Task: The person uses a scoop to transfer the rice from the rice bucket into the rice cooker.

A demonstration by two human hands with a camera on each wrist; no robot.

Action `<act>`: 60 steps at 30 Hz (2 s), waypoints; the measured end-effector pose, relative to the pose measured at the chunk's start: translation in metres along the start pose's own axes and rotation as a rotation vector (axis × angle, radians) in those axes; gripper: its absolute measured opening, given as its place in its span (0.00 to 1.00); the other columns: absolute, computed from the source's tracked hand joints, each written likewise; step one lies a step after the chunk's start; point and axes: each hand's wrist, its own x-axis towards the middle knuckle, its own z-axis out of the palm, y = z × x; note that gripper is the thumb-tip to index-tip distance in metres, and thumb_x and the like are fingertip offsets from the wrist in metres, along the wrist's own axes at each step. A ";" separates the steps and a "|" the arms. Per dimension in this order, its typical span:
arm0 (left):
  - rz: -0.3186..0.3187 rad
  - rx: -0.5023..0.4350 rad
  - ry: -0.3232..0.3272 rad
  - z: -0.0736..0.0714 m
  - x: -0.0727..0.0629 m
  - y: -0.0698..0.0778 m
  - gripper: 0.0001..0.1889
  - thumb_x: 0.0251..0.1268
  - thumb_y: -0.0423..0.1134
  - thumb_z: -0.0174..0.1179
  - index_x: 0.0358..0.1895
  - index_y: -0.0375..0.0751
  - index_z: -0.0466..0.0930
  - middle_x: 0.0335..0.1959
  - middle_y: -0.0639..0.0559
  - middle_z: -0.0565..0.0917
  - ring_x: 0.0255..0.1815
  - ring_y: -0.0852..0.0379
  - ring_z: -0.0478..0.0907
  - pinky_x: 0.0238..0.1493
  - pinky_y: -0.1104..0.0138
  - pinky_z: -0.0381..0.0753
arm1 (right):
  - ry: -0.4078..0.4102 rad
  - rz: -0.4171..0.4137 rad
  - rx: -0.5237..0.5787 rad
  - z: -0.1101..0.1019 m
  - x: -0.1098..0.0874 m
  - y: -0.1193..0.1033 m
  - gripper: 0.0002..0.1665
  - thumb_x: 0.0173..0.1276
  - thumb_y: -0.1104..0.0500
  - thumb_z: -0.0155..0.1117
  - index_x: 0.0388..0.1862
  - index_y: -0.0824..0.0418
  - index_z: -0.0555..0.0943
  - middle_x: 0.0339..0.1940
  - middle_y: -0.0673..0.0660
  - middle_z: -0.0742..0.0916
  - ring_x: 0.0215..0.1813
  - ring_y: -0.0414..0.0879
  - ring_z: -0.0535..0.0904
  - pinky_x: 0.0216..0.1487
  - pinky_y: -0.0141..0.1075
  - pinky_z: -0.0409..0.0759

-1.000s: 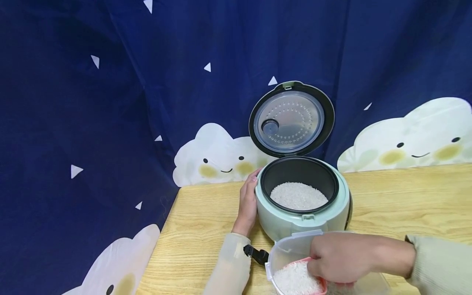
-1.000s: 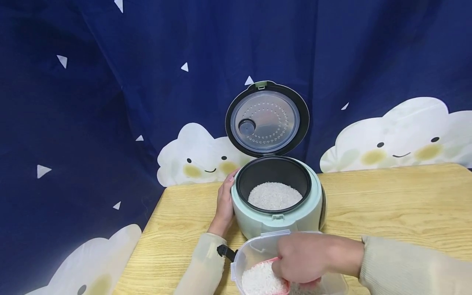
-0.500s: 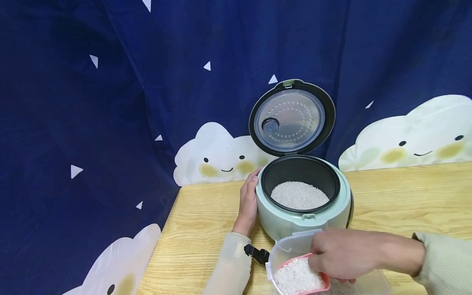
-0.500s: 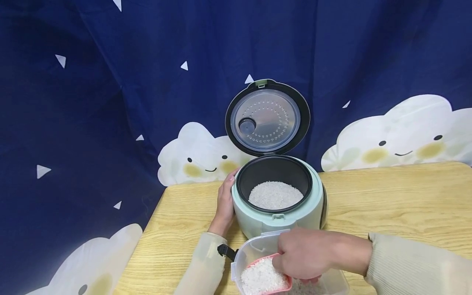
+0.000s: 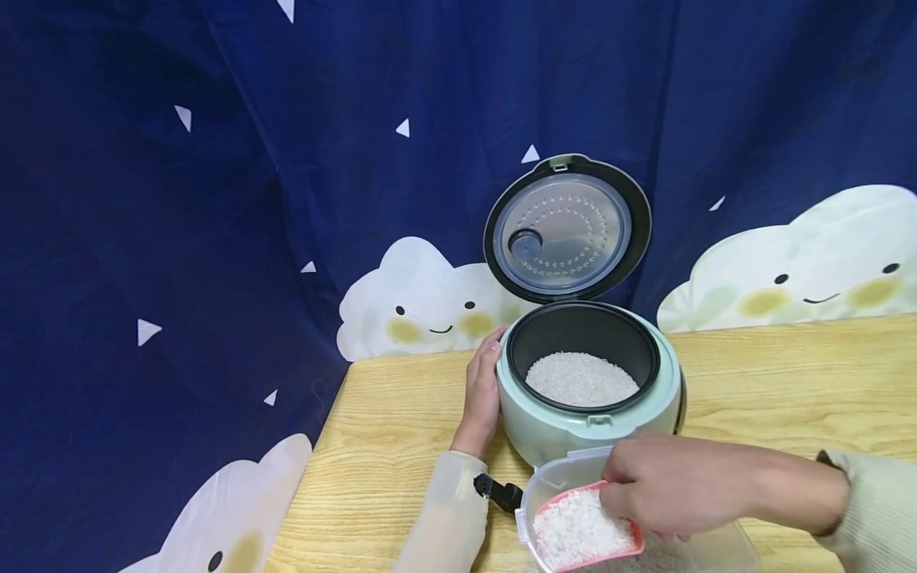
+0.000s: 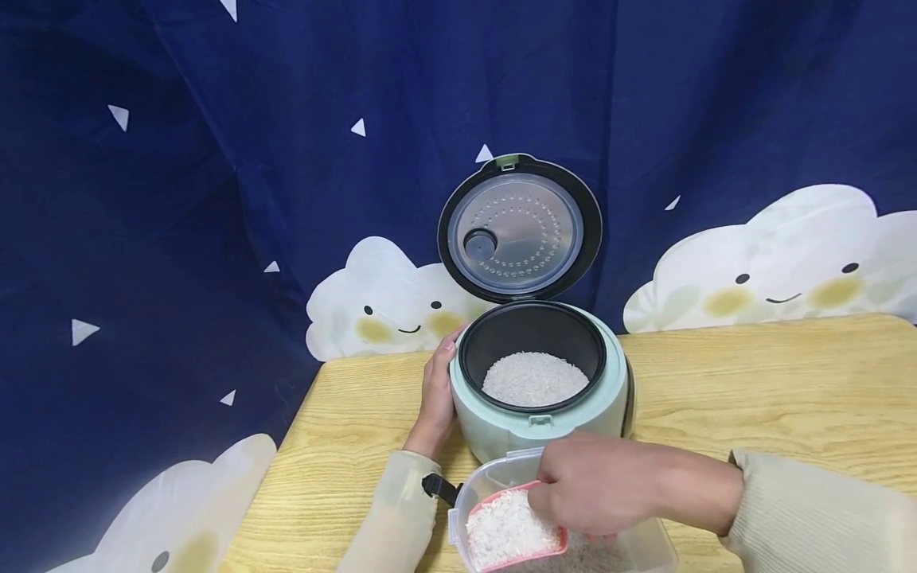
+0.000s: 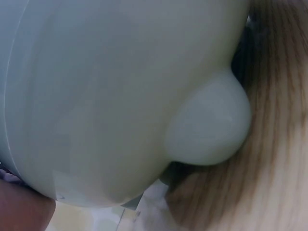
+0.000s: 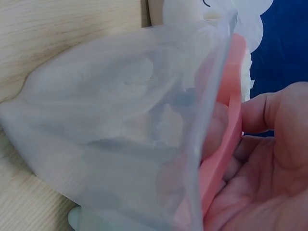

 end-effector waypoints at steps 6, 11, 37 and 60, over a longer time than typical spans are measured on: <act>0.012 -0.003 0.003 0.000 0.002 0.000 0.26 0.80 0.48 0.40 0.71 0.44 0.76 0.72 0.48 0.78 0.75 0.51 0.73 0.80 0.62 0.69 | 0.015 -0.009 -0.019 -0.002 -0.001 0.001 0.19 0.68 0.56 0.57 0.16 0.47 0.76 0.09 0.40 0.73 0.12 0.36 0.68 0.15 0.29 0.64; 0.026 0.010 0.004 0.001 0.002 0.000 0.26 0.80 0.46 0.40 0.71 0.43 0.76 0.72 0.47 0.78 0.76 0.51 0.73 0.80 0.63 0.69 | 0.019 -0.011 -0.024 -0.004 -0.002 0.000 0.19 0.68 0.56 0.56 0.16 0.46 0.77 0.09 0.39 0.72 0.12 0.36 0.66 0.15 0.29 0.62; 0.045 -0.003 0.021 0.001 0.003 -0.004 0.26 0.79 0.46 0.40 0.70 0.41 0.76 0.71 0.46 0.79 0.75 0.52 0.73 0.79 0.65 0.68 | 0.012 0.036 0.093 -0.030 -0.016 0.008 0.16 0.75 0.55 0.52 0.30 0.50 0.85 0.12 0.46 0.73 0.14 0.40 0.62 0.16 0.33 0.56; 0.005 0.013 0.018 0.000 -0.001 -0.003 0.26 0.79 0.48 0.40 0.70 0.46 0.77 0.71 0.49 0.79 0.75 0.52 0.73 0.80 0.61 0.68 | 0.115 0.105 0.173 -0.046 -0.017 0.010 0.17 0.71 0.60 0.50 0.22 0.62 0.76 0.14 0.48 0.71 0.17 0.39 0.62 0.17 0.32 0.58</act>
